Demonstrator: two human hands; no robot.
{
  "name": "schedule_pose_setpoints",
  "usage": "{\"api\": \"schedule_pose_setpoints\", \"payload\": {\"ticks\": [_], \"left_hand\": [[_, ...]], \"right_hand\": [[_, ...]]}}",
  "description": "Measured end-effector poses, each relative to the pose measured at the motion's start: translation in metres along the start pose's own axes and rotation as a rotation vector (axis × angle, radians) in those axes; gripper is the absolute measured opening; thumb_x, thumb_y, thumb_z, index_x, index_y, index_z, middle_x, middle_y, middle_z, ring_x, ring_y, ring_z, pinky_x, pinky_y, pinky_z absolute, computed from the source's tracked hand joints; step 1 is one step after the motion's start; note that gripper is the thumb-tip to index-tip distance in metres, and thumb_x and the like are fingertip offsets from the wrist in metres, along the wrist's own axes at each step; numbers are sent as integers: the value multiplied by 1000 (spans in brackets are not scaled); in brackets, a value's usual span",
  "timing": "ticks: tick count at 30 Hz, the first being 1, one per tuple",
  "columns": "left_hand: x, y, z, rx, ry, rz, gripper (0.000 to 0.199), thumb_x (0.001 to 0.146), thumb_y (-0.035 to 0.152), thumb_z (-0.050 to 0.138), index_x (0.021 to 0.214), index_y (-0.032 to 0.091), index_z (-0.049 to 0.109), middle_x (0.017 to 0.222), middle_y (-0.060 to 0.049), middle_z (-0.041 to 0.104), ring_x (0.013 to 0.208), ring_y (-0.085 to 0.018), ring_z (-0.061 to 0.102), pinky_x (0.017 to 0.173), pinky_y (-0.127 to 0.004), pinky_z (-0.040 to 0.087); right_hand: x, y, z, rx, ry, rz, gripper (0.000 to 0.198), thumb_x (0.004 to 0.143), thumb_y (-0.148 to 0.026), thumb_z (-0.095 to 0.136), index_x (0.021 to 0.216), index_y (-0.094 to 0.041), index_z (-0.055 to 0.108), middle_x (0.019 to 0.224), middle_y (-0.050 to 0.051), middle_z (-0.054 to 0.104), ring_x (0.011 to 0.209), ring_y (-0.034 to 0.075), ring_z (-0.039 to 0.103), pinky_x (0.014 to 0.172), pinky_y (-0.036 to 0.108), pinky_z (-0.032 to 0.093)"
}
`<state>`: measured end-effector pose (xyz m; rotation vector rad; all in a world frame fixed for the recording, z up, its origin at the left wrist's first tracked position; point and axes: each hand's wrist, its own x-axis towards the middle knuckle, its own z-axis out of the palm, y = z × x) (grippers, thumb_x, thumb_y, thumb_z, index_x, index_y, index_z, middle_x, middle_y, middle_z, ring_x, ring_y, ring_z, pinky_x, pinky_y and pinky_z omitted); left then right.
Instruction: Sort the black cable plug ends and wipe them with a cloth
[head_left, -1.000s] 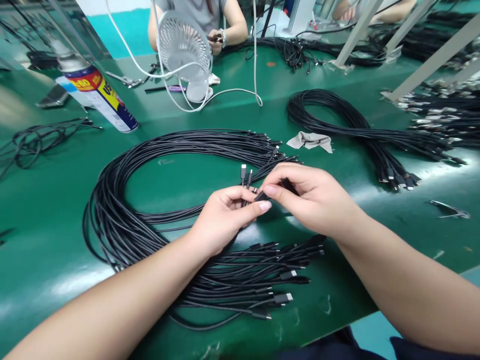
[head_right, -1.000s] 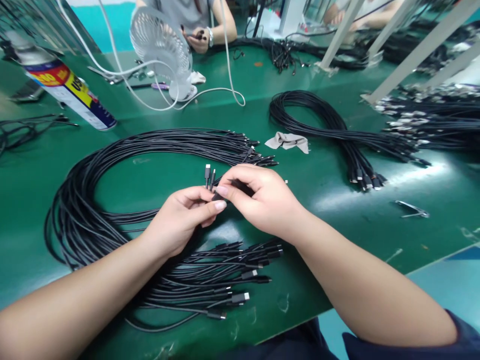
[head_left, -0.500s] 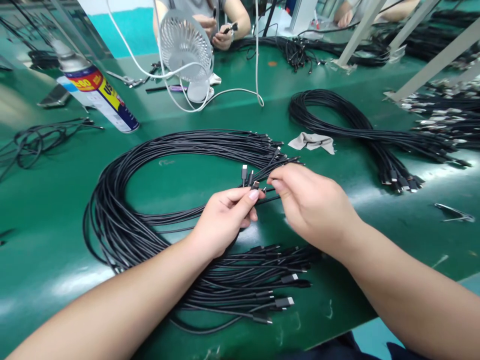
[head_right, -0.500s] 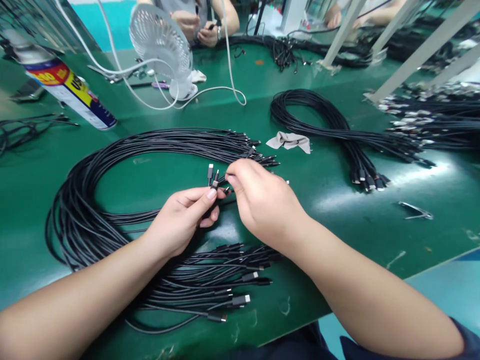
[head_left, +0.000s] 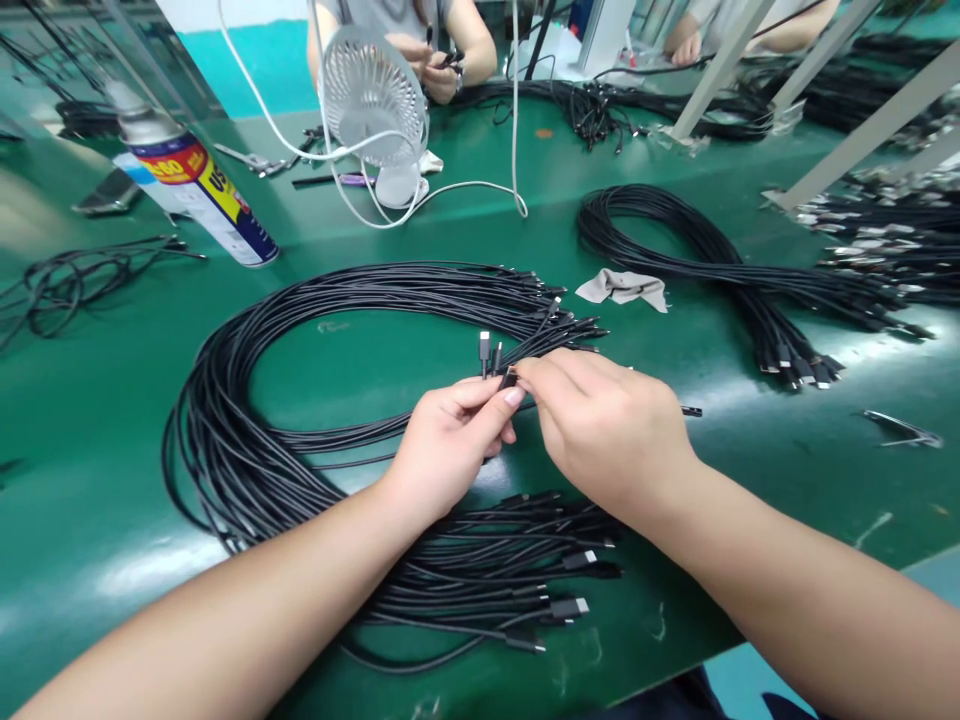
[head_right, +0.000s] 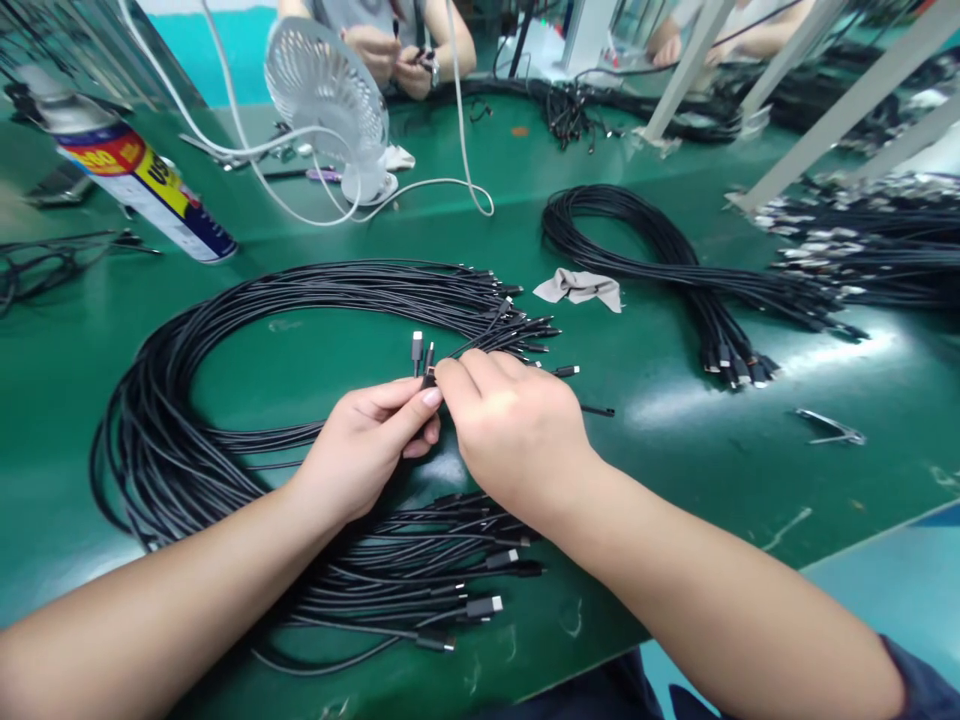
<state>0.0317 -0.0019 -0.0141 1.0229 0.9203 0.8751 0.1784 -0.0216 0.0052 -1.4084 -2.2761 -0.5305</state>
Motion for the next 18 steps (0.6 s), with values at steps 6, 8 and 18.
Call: {"api": "schedule_pose_setpoints", "payload": {"ticks": [6, 8, 18], "left_hand": [[1, -2, 0, 62, 16, 24, 28, 78, 37, 70, 64, 13, 63, 58, 2, 50, 49, -6, 40, 44, -21, 30], [2, -2, 0, 88, 20, 31, 29, 79, 36, 68, 63, 13, 63, 58, 2, 49, 50, -6, 41, 45, -21, 31], [3, -4, 0, 131, 34, 46, 29, 78, 33, 68, 59, 13, 63, 61, 2, 48, 50, -6, 42, 44, -19, 31]], "right_hand": [[2, 1, -3, -21, 2, -35, 25, 89, -11, 46, 89, -13, 71, 77, 6, 72, 65, 17, 62, 56, 30, 37], [2, 1, -4, -30, -13, -37, 25, 89, -11, 46, 89, -13, 71, 76, 5, 72, 64, 17, 62, 56, 30, 37], [1, 4, -6, -28, -26, -60, 24, 87, -11, 50, 94, -10, 73, 78, 6, 73, 65, 18, 64, 55, 30, 40]]}}
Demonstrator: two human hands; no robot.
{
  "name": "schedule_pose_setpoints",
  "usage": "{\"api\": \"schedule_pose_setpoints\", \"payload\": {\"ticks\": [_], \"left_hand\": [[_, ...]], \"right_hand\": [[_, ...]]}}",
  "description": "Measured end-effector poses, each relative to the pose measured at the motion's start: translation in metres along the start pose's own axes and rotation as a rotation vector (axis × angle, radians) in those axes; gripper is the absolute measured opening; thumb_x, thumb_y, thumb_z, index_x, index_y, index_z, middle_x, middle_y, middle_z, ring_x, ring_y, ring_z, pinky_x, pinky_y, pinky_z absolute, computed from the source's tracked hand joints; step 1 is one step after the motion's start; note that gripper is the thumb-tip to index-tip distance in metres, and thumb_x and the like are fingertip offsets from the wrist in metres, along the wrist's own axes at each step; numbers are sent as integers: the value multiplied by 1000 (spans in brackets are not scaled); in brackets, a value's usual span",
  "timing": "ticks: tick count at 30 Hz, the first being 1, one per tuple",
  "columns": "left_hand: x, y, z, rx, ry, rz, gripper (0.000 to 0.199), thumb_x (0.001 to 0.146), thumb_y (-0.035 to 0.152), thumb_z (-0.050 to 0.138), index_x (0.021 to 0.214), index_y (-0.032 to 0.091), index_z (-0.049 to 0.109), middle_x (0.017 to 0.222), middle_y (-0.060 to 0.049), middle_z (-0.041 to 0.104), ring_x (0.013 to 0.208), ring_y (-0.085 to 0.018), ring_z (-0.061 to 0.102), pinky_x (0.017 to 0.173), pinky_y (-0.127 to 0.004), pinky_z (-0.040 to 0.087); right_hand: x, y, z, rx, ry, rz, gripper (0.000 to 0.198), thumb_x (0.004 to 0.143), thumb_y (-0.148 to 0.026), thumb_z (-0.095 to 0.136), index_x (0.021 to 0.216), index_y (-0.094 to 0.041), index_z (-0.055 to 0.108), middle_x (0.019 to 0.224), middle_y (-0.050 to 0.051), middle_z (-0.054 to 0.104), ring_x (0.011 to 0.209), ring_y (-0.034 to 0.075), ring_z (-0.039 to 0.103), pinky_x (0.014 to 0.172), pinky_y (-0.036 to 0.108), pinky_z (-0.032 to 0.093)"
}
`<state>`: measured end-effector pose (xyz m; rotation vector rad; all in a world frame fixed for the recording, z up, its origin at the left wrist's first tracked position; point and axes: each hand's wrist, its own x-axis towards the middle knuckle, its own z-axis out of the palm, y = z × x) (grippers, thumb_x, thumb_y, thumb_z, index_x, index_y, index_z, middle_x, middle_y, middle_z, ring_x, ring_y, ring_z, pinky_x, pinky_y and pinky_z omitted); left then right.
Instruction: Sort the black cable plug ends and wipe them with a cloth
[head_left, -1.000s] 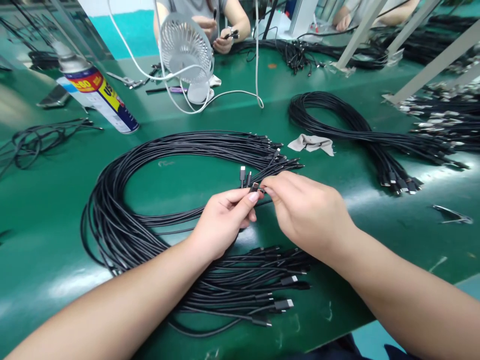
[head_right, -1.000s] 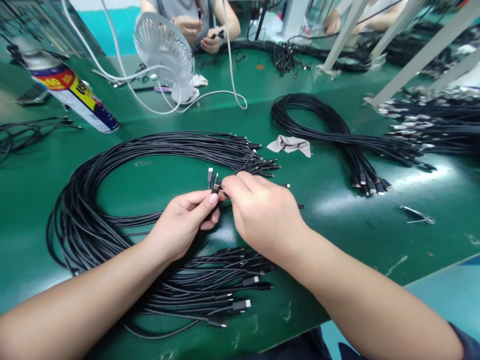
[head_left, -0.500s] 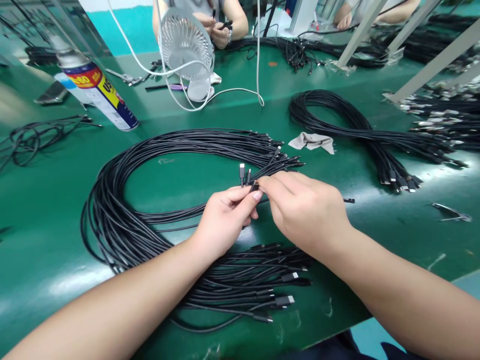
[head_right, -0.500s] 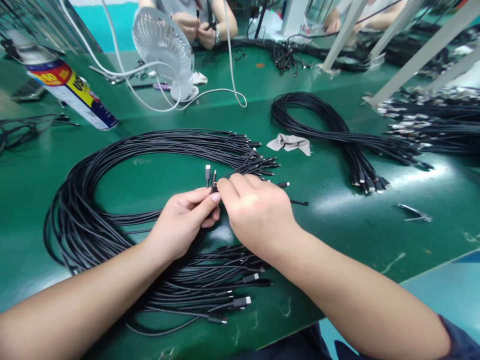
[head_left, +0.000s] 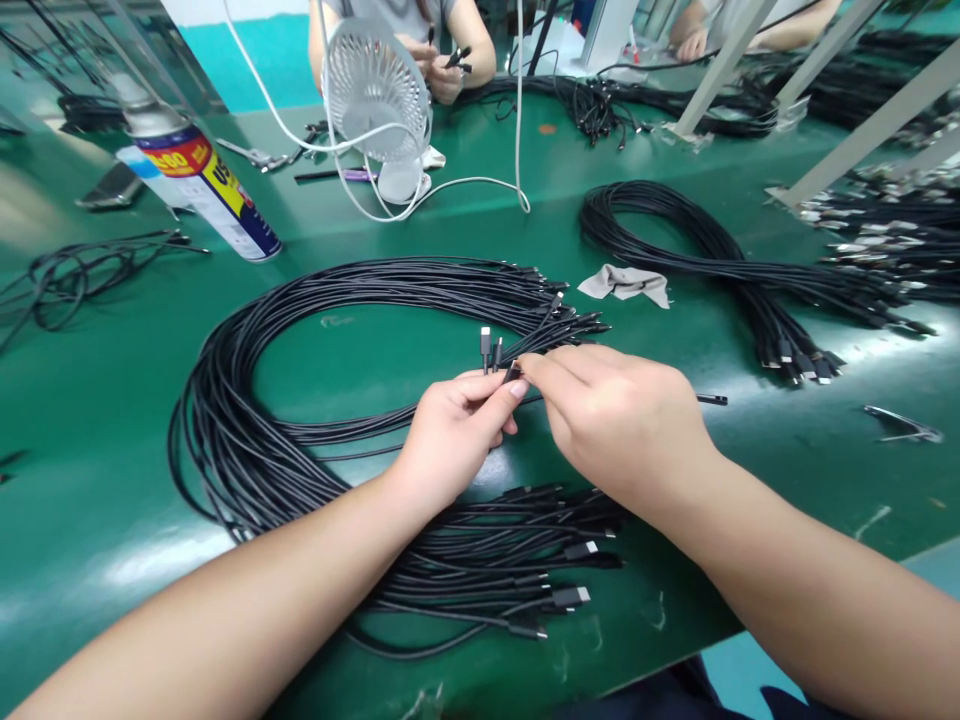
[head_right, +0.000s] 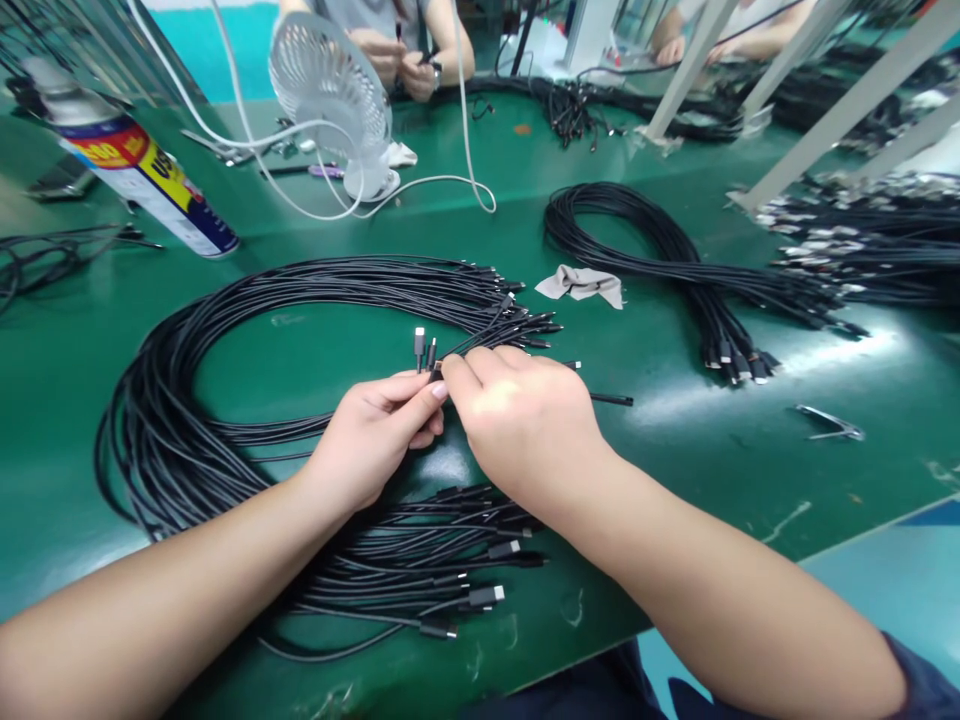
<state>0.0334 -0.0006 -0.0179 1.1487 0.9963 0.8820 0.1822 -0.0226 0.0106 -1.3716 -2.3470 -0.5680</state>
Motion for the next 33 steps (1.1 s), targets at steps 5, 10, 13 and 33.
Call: {"api": "schedule_pose_setpoints", "payload": {"ticks": [5, 10, 13, 33], "left_hand": [[2, -3, -1, 33, -4, 4, 28, 80, 32, 65, 61, 13, 63, 62, 2, 48, 51, -6, 42, 44, -18, 32], [3, -6, -2, 33, -19, -5, 27, 82, 35, 64, 67, 13, 65, 62, 2, 48, 51, -6, 41, 43, -18, 30], [3, -6, -2, 37, -23, -12, 29, 82, 36, 63, 66, 12, 64, 62, 2, 48, 51, -6, 41, 44, -18, 31], [0, 0, -4, -107, -106, -141, 36, 77, 46, 70, 87, 11, 71, 55, 3, 50, 50, -5, 39, 45, -17, 29]], "right_hand": [[-1, 1, 0, -3, 3, -1, 24, 88, -12, 51, 96, -10, 74, 78, 5, 73, 64, 18, 65, 53, 30, 40], [-1, 2, -2, -12, -10, 7, 24, 87, -12, 52, 97, -12, 74, 77, 4, 73, 67, 18, 66, 53, 31, 40], [-1, 2, -3, -20, -24, 9, 25, 88, -13, 52, 99, -13, 75, 77, 3, 73, 67, 19, 66, 53, 31, 41], [4, 19, 8, 768, -254, 416, 19, 89, -32, 55, 99, -21, 66, 88, -1, 70, 69, 13, 60, 60, 25, 43]]}}
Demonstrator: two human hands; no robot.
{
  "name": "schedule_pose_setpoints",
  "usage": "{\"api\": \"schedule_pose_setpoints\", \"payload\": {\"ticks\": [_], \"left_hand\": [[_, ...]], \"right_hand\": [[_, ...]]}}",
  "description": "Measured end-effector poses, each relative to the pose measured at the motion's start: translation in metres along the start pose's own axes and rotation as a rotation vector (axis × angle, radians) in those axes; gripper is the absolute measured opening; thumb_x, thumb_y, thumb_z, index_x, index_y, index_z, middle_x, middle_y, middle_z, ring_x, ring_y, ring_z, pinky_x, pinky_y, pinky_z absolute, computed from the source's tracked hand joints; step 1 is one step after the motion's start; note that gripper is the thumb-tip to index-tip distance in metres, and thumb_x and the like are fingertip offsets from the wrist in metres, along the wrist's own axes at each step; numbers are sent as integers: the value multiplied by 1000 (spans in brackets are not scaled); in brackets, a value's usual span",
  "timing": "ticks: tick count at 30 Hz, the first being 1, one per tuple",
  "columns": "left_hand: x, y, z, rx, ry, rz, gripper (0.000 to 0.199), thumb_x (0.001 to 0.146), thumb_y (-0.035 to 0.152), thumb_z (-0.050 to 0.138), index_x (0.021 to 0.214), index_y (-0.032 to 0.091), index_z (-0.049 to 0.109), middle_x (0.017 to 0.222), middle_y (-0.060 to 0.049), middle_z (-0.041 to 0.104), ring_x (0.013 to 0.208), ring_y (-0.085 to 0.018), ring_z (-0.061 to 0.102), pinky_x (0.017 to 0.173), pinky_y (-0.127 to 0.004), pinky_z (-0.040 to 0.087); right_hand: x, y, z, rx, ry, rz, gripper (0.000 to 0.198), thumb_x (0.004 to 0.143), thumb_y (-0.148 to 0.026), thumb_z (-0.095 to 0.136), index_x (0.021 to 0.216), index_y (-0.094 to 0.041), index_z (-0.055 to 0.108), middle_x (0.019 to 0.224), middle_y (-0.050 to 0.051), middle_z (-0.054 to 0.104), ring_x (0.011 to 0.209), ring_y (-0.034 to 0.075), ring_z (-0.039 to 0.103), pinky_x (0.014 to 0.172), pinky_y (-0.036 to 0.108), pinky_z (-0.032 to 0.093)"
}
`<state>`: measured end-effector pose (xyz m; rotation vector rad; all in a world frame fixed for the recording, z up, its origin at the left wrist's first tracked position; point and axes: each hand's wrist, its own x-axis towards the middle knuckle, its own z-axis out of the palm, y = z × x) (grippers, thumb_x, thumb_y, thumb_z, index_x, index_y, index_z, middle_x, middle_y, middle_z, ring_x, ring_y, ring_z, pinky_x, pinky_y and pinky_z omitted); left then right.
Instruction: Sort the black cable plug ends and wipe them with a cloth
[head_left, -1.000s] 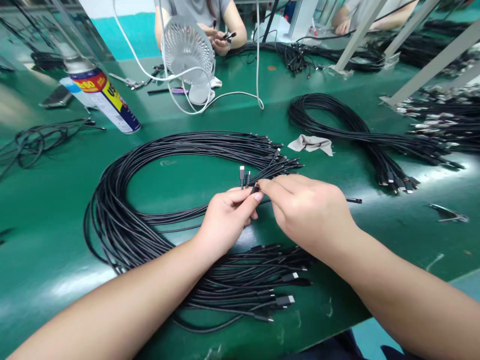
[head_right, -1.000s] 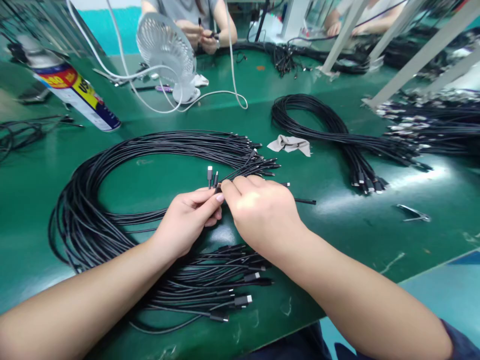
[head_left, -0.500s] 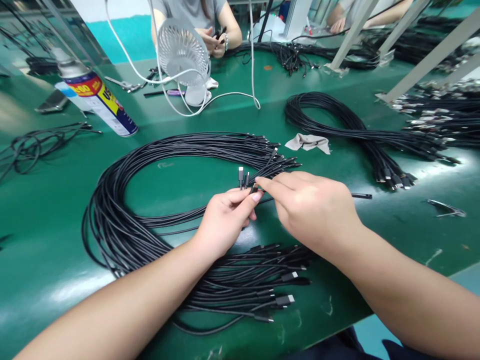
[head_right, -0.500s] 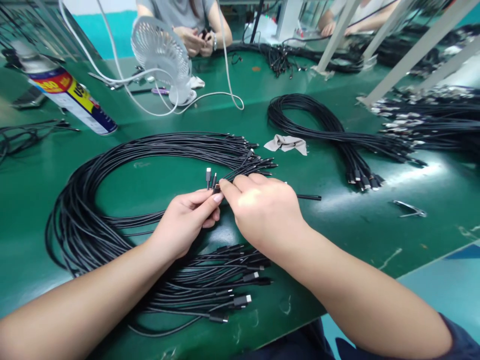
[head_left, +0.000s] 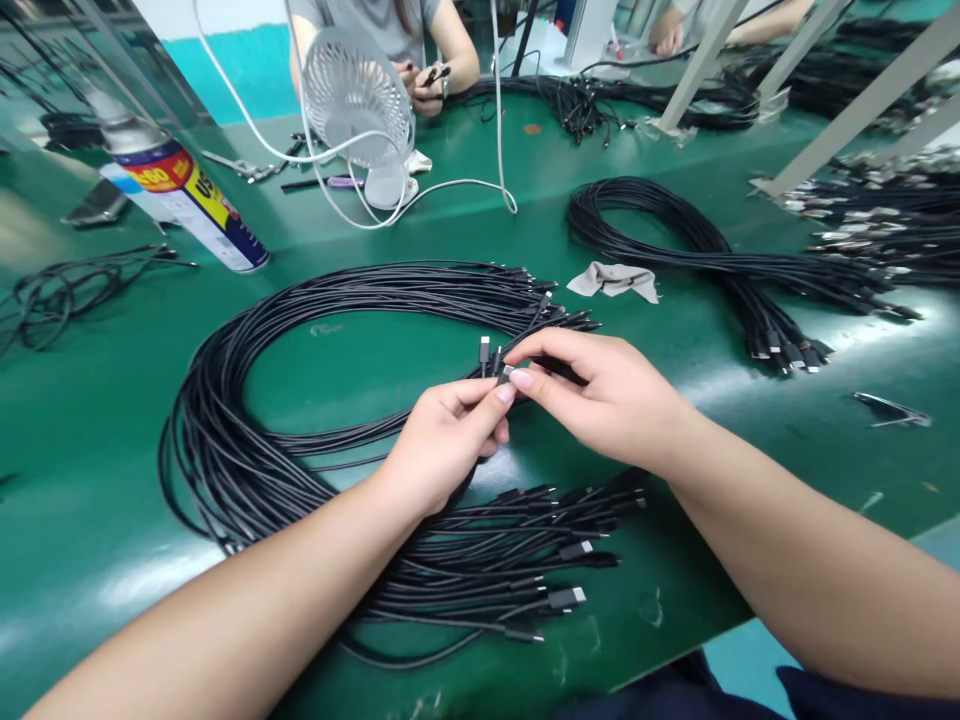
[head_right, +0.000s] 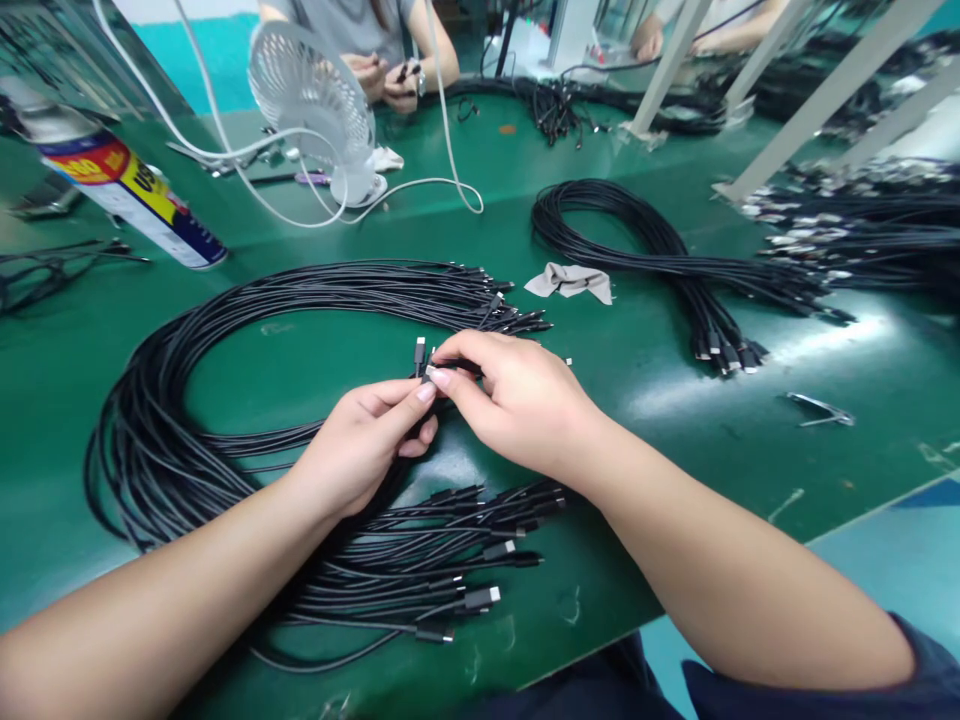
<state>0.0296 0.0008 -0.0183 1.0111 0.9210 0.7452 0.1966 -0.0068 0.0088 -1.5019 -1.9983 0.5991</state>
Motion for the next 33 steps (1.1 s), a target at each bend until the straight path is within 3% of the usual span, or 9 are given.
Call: {"api": "schedule_pose_setpoints", "payload": {"ticks": [3, 6, 11, 16, 19, 27, 33], "left_hand": [[-1, -1, 0, 100, -27, 35, 31, 81, 42, 65, 86, 12, 71, 56, 3, 51, 50, -5, 41, 46, -17, 31], [-1, -2, 1, 177, -28, 50, 28, 81, 38, 65, 89, 12, 73, 58, 2, 51, 51, -6, 43, 47, -18, 34], [0, -2, 2, 145, -15, 7, 32, 80, 40, 65, 95, 12, 73, 57, 3, 50, 52, -6, 41, 47, -17, 32], [-2, 0, 2, 114, -14, -10, 33, 80, 40, 65, 96, 12, 73, 56, 2, 50, 52, -6, 38, 46, -18, 29], [-2, 1, 2, 102, -14, -25, 34, 79, 41, 66, 97, 13, 73, 56, 3, 49, 51, -7, 37, 46, -18, 28], [-1, 0, 0, 134, -40, 12, 37, 77, 44, 68, 96, 14, 74, 58, 2, 50, 51, -7, 40, 47, -19, 31], [-2, 2, 0, 160, -29, 13, 32, 78, 42, 67, 92, 13, 74, 62, 2, 51, 54, -7, 46, 48, -18, 35]], "right_hand": [[5, 2, 1, 130, -42, 19, 16, 86, -32, 57, 80, -19, 63, 69, -2, 63, 63, 11, 55, 57, 23, 40], [6, 1, 0, 78, -6, -71, 21, 87, -26, 53, 68, -18, 57, 59, -2, 57, 56, 10, 50, 53, 23, 36], [3, 2, -5, -115, 165, -124, 16, 87, -22, 52, 75, -17, 60, 69, 2, 64, 63, 13, 55, 59, 25, 37], [4, 1, -11, 100, 17, -111, 12, 87, -18, 54, 79, -17, 63, 72, 0, 69, 66, 12, 61, 62, 22, 43], [4, 0, -13, 103, -21, -115, 13, 87, -17, 54, 79, -17, 65, 73, 0, 70, 67, 12, 61, 63, 21, 43], [4, 2, -11, 1, -16, -159, 13, 84, -17, 57, 74, -16, 65, 63, -2, 64, 55, 9, 52, 53, 21, 37], [3, -1, -13, 7, 117, -134, 12, 85, -17, 55, 77, -16, 64, 66, -1, 66, 56, 10, 54, 54, 21, 38]]}}
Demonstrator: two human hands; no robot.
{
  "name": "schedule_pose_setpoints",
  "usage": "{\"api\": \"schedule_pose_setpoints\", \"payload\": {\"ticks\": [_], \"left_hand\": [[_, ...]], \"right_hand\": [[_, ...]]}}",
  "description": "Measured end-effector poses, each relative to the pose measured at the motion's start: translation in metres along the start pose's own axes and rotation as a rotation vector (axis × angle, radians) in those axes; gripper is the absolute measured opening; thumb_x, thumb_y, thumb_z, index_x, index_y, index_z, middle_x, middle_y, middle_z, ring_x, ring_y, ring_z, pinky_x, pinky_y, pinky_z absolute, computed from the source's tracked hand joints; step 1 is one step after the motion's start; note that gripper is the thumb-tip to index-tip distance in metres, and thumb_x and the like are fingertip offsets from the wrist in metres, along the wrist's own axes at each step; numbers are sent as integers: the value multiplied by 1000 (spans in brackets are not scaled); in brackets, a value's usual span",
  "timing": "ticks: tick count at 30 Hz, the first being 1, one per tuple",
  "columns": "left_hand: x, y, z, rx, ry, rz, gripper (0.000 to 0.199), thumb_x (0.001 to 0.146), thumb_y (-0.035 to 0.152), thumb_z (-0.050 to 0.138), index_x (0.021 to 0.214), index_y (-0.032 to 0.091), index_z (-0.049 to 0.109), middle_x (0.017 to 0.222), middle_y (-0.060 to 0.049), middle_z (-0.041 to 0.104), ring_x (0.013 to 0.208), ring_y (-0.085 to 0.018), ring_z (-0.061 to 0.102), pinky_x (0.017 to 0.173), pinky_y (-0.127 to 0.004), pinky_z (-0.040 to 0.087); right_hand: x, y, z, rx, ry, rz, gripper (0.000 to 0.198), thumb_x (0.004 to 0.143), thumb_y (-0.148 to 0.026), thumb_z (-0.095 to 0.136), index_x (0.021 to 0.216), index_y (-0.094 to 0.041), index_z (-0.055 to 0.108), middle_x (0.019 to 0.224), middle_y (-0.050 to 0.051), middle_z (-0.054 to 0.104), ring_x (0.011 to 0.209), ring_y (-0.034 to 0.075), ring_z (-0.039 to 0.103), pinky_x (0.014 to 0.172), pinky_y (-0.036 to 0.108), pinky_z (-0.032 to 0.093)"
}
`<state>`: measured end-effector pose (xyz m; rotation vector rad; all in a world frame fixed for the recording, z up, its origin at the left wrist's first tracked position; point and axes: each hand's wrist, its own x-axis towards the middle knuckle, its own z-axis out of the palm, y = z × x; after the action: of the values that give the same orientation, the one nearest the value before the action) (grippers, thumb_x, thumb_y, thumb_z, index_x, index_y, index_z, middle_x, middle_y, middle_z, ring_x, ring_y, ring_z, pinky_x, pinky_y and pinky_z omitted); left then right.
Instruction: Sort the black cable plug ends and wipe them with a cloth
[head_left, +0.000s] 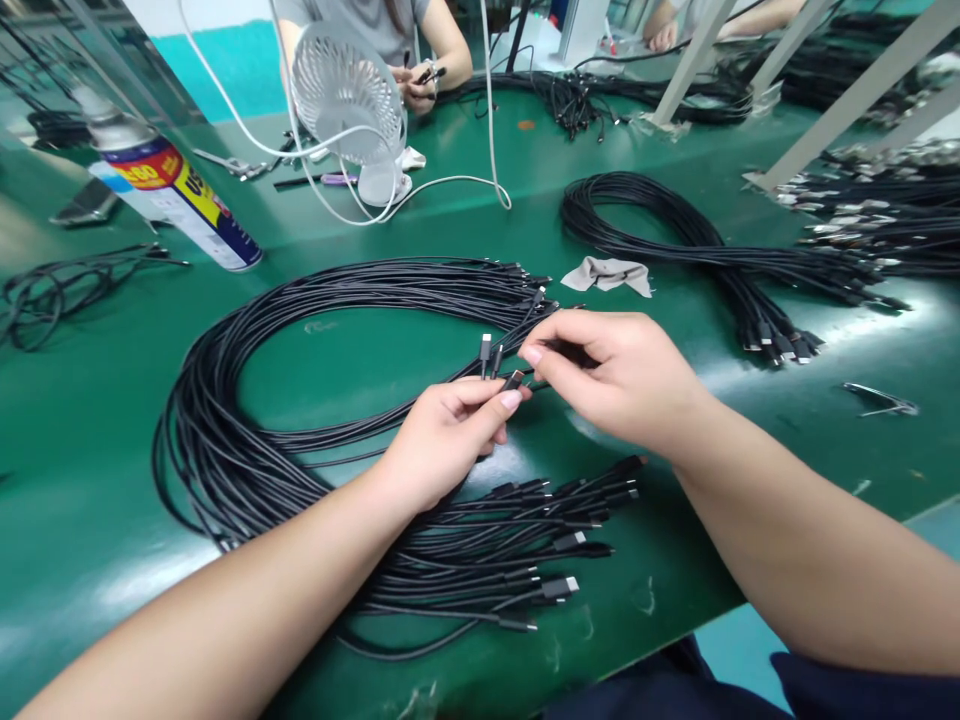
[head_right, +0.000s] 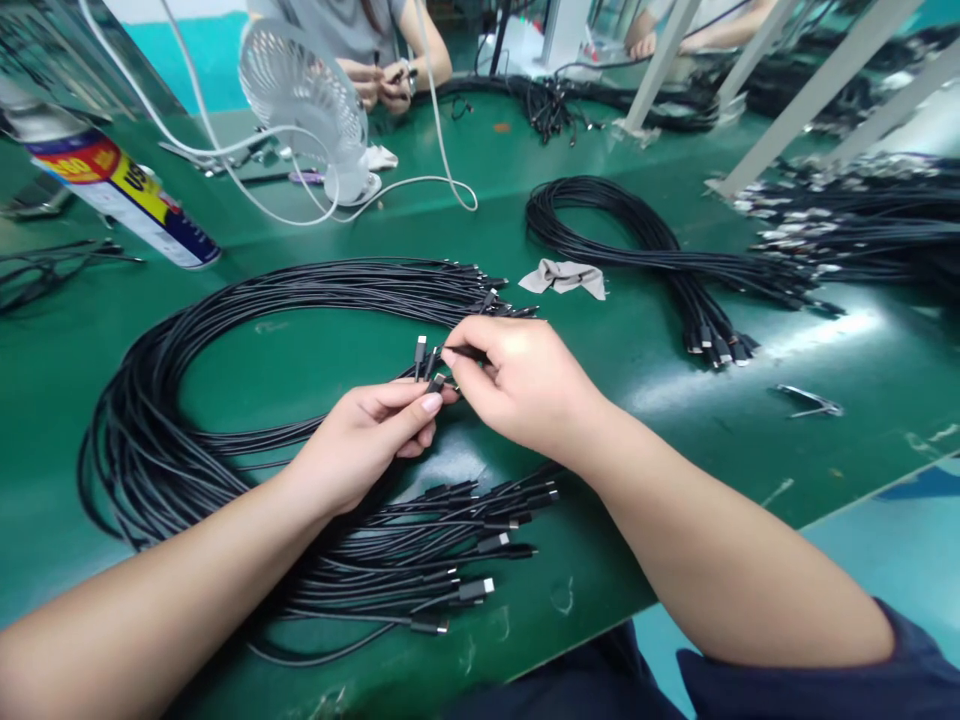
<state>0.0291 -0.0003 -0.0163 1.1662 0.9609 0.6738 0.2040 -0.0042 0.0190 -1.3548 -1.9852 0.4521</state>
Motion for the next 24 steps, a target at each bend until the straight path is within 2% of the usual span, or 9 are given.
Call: {"api": "schedule_pose_setpoints", "payload": {"ticks": [3, 7, 9, 13, 18, 24], "left_hand": [[0, -1, 0, 12, -10, 13, 31, 78, 42, 67, 87, 13, 73, 61, 2, 50, 53, -7, 45, 48, -18, 35], [0, 0, 0, 16, -9, 10, 28, 75, 41, 71, 73, 13, 70, 59, 2, 51, 52, -6, 44, 48, -19, 35], [0, 1, 1, -9, -3, -11, 28, 75, 41, 71, 77, 13, 71, 58, 3, 51, 52, -6, 43, 47, -18, 34], [0, 1, 1, -49, 11, -31, 29, 76, 40, 69, 88, 14, 74, 57, 3, 49, 52, -7, 42, 46, -18, 31], [1, -1, 0, -58, -1, -37, 32, 76, 42, 69, 91, 14, 75, 57, 2, 49, 53, -7, 41, 46, -18, 31], [1, 1, 0, -9, -15, -15, 31, 77, 42, 68, 88, 14, 75, 59, 2, 49, 53, -7, 43, 47, -18, 34]], "right_hand": [[-1, 1, 2, 39, -83, 22, 14, 86, -26, 58, 79, -17, 64, 64, -2, 63, 54, 9, 51, 51, 21, 36], [-1, 5, 11, -28, -85, -73, 19, 88, -26, 56, 72, -17, 60, 60, -3, 58, 53, 8, 47, 53, 21, 33], [0, 6, 13, -82, -54, -83, 21, 89, -23, 52, 70, -16, 57, 60, -1, 57, 55, 9, 49, 54, 22, 34], [3, 6, 6, -151, 3, 8, 20, 88, -24, 52, 69, -17, 58, 60, 0, 58, 55, 11, 50, 55, 24, 34], [2, 3, 0, 71, -138, 58, 14, 87, -22, 55, 78, -16, 64, 68, 0, 65, 60, 11, 54, 57, 22, 39], [3, 2, 0, 71, -186, 56, 15, 83, -21, 58, 71, -16, 64, 57, -3, 58, 53, 8, 49, 50, 20, 35]]}}
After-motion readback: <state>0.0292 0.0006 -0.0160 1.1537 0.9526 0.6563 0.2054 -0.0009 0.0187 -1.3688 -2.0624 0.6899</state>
